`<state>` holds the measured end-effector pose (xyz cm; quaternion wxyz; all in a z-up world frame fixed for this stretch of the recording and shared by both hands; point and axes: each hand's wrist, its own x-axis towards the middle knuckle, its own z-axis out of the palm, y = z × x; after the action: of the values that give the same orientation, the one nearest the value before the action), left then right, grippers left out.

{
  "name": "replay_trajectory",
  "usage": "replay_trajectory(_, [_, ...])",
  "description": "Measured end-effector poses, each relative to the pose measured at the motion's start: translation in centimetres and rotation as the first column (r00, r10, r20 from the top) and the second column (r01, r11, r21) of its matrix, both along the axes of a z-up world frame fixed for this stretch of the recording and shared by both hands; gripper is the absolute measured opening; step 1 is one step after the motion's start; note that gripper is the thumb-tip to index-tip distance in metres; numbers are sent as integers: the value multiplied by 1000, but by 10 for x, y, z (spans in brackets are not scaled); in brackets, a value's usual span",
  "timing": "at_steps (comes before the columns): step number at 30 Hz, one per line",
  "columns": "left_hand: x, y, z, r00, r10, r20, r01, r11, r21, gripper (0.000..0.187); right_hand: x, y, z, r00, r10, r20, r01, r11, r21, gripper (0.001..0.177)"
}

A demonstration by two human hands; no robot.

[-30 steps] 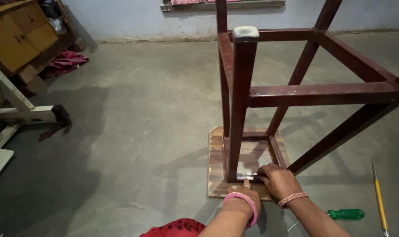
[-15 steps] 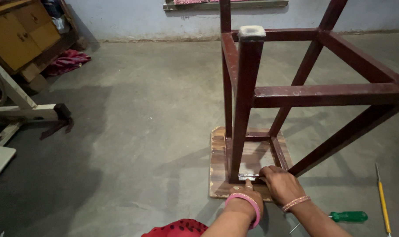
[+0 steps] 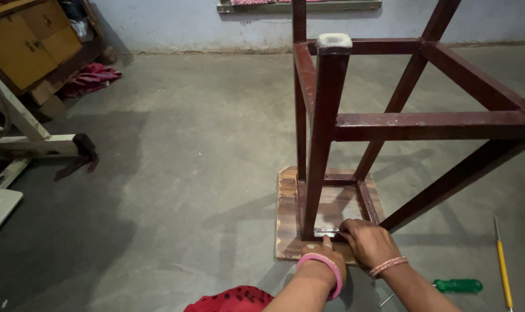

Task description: The person assembles a small wooden stool by attaching a square wooden seat to a metal frame using screws and a screwdriver. They position the seat, insert screws, and tighten them to secure the seat to the frame.

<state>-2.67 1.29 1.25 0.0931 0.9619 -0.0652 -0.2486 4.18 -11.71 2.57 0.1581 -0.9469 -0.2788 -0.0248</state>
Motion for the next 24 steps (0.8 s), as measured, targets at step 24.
replay_trajectory(24, [0, -4, -2, 1000, 15, -16, -15, 1000, 4, 53, -4, 1, 0, 998, -27, 53, 28, 1000, -6, 19])
